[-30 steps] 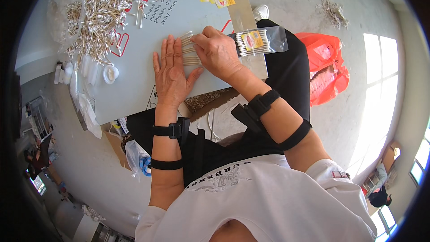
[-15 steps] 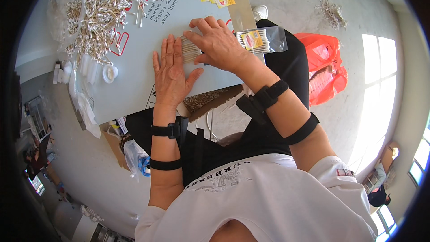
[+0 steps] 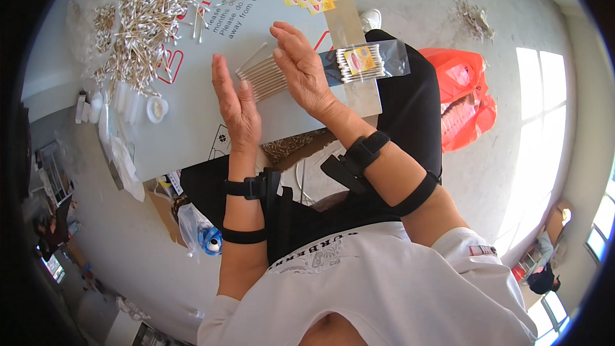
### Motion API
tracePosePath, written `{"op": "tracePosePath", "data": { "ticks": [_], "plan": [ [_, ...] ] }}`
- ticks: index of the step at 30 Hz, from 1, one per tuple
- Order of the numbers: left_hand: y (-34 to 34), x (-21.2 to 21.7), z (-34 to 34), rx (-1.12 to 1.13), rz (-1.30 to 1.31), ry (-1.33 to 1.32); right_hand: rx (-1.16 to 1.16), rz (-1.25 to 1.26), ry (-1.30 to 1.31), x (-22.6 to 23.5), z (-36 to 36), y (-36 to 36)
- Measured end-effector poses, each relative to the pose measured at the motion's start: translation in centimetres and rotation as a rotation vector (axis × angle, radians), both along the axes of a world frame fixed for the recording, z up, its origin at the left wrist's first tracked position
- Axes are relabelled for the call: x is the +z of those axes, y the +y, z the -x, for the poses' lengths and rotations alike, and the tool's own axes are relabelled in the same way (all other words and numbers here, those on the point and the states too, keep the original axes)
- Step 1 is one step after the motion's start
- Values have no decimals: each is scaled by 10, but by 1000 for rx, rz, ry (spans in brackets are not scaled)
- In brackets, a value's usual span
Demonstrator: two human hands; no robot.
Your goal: Bundling small sticks together and applying a label to the bundle.
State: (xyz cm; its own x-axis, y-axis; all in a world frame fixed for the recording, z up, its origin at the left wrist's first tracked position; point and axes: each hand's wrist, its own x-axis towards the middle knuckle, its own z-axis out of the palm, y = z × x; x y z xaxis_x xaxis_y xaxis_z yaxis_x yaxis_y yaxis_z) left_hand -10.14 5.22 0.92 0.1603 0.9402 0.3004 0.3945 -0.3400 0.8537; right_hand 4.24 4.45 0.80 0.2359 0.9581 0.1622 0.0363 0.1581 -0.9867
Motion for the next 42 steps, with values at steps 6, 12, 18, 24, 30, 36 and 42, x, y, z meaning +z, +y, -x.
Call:
{"op": "tracePosePath", "data": {
  "ticks": [6,12,18,24,30,36,42],
  "plan": [
    [18,-11,-9,1,-88,187,-59,-100,-115,-9,6,16],
    [17,-6,-11,-47,-183,487,16,-8,82,-8,-1,16],
    [12,-8,-16,47,-71,-23,-46,-21,103,-13,6,0],
    [12,-9,-31,19,34,-217,-123,-21,194,-11,16,-11],
    [7,-11,-51,-27,27,-214,-201,-22,147,-12,-1,-22],
    [-1,-11,-71,-60,47,-237,-249,-16,123,-11,-18,-34],
    [-1,-8,-73,-71,66,-267,-246,-15,-25,-5,-32,-35]
  ]
}}
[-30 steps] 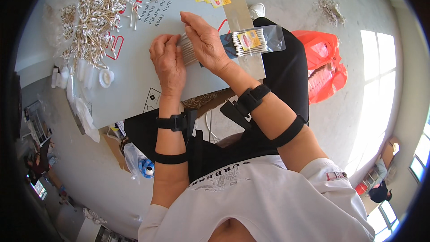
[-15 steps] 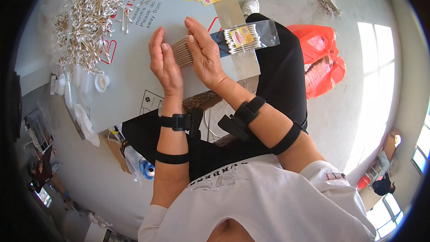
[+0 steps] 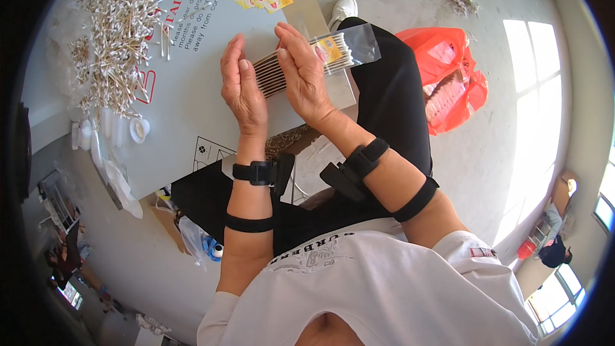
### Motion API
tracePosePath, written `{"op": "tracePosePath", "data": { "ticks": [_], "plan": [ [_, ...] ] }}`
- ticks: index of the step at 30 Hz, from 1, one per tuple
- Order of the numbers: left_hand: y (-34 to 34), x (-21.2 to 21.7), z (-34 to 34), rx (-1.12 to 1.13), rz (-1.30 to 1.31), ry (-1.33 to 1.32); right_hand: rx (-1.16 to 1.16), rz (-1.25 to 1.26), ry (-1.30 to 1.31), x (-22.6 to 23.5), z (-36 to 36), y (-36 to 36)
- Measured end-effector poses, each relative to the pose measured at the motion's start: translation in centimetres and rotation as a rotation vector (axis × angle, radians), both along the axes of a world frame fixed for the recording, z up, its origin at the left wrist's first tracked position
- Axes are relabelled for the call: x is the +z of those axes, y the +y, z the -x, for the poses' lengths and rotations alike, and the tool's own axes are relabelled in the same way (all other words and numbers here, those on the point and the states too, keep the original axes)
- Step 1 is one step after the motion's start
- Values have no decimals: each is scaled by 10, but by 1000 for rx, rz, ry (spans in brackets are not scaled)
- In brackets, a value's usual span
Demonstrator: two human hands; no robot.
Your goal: Bundling small sticks together and applying a label to the bundle.
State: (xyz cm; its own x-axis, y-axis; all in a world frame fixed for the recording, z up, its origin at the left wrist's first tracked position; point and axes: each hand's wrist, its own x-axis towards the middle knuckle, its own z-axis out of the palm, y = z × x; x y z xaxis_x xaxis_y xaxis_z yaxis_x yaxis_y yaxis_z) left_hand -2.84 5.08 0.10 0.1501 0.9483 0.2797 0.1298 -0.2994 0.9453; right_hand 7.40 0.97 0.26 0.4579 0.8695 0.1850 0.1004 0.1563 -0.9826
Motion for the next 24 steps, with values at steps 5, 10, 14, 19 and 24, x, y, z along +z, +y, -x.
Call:
{"op": "tracePosePath", "data": {
  "ticks": [5,10,14,19,24],
  "plan": [
    [-4,14,32,-99,-72,209,155,120,-254,33,-24,-9],
    [-22,23,48,-325,-226,985,447,139,-1072,32,-38,-15],
    [-23,20,54,-305,-230,1078,506,71,-1129,27,-35,-14],
    [-25,14,55,-309,-212,940,533,50,-1202,27,-41,-9],
    [-31,13,42,-288,-232,1022,494,50,-1215,22,-37,-10]
  ]
}}
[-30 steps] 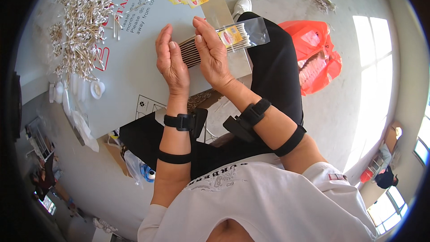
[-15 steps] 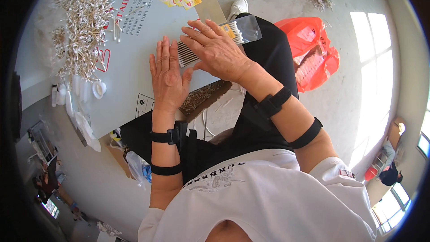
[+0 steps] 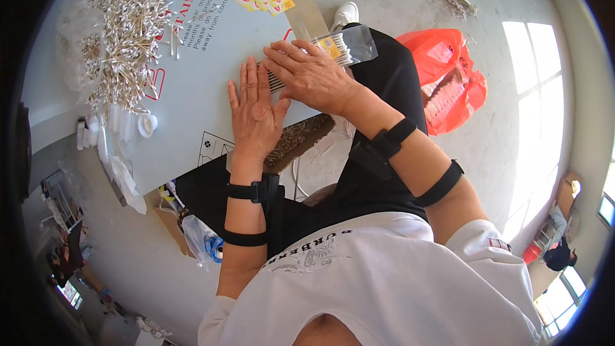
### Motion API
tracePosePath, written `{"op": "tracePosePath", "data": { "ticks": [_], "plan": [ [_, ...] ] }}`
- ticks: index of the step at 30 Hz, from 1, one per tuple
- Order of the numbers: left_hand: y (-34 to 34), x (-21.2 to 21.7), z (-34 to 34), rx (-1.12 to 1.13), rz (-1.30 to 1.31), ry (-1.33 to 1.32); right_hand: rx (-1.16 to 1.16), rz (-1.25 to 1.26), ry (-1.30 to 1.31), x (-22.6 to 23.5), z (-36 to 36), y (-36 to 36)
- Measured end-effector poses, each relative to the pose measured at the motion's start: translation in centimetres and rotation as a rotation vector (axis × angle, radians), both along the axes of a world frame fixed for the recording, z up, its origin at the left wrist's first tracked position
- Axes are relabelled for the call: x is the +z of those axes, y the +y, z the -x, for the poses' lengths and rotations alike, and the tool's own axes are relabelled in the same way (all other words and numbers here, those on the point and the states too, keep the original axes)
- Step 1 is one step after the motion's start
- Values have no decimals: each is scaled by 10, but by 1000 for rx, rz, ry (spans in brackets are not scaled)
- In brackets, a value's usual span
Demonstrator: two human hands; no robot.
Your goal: Bundling small sticks together and applying a label to the bundle.
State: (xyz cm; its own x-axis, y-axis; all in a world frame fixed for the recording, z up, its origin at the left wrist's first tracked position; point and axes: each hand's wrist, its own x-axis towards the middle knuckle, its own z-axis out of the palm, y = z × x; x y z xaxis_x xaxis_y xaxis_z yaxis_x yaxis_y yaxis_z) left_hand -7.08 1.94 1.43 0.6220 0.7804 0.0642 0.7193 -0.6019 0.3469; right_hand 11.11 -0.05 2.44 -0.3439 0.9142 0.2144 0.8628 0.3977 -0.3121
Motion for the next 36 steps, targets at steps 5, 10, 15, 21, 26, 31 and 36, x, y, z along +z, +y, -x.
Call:
{"op": "tracePosePath", "data": {
  "ticks": [5,10,15,21,26,31,36],
  "plan": [
    [-1,-1,-3,19,8,20,-17,-90,-75,-12,2,-4],
    [-2,1,-4,10,11,31,-18,-124,-151,-13,2,-3],
    [-6,7,-7,12,32,69,-21,-142,-178,-15,3,-6],
    [-12,4,-9,40,44,95,-38,-124,-208,-10,6,-8],
    [-13,3,-10,36,55,64,-45,-117,-141,-15,5,-8],
    [-14,1,-10,45,55,84,-73,-137,-113,-13,6,-14],
    [-14,3,-12,45,62,70,-145,-115,82,-10,-1,-17]
  ]
}}
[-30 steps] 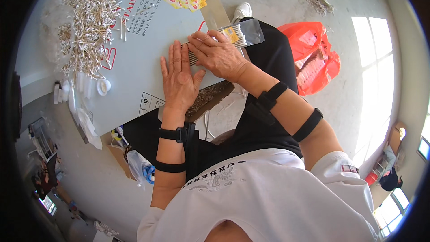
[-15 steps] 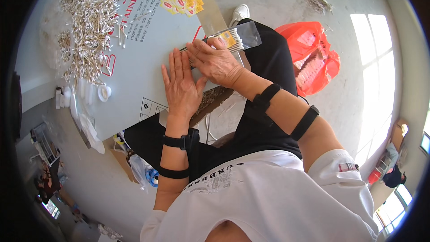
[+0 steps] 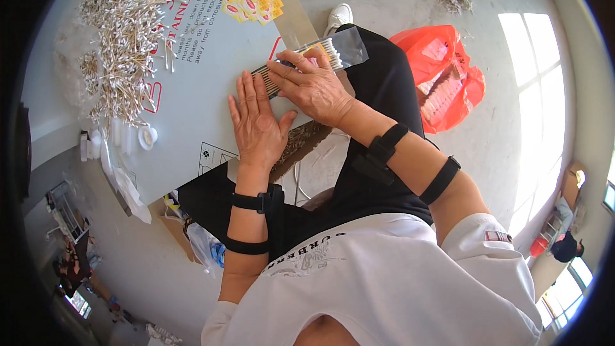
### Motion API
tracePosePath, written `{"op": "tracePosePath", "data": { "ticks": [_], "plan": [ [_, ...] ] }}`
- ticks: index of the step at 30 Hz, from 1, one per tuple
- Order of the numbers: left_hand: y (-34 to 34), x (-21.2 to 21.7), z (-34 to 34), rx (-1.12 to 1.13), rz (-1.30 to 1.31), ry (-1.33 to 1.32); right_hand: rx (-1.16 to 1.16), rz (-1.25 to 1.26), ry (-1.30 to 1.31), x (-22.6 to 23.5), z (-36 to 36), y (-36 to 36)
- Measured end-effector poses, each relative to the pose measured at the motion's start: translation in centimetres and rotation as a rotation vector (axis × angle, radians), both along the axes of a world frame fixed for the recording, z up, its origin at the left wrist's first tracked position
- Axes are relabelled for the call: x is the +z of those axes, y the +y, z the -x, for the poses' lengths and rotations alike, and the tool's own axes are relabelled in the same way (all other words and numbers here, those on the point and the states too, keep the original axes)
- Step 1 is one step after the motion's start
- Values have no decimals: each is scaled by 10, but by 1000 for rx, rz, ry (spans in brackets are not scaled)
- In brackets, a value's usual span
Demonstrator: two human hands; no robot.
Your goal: Bundling small sticks together and applying a label to the bundle.
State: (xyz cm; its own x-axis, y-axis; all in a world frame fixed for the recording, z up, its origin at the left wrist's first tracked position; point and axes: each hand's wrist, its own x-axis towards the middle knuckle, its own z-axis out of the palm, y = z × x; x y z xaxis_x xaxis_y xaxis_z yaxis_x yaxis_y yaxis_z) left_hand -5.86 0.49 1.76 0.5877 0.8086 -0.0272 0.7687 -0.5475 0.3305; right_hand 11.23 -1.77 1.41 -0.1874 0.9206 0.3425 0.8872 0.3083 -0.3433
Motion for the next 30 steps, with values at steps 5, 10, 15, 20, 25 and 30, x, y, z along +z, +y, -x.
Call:
{"op": "tracePosePath", "data": {
  "ticks": [5,10,15,20,25,30],
  "plan": [
    [1,1,0,-3,13,5,-43,-31,96,0,2,8],
    [1,-3,2,-8,4,-19,-62,-28,116,5,6,5],
    [2,0,3,-10,12,-19,-44,-58,85,5,10,4],
    [2,-2,2,-14,4,-28,-72,-66,126,-2,7,3],
    [2,-2,4,-7,-2,-13,11,-91,-23,6,6,13],
    [1,-3,2,-11,-8,-9,77,-27,-234,8,5,20]
  ]
}}
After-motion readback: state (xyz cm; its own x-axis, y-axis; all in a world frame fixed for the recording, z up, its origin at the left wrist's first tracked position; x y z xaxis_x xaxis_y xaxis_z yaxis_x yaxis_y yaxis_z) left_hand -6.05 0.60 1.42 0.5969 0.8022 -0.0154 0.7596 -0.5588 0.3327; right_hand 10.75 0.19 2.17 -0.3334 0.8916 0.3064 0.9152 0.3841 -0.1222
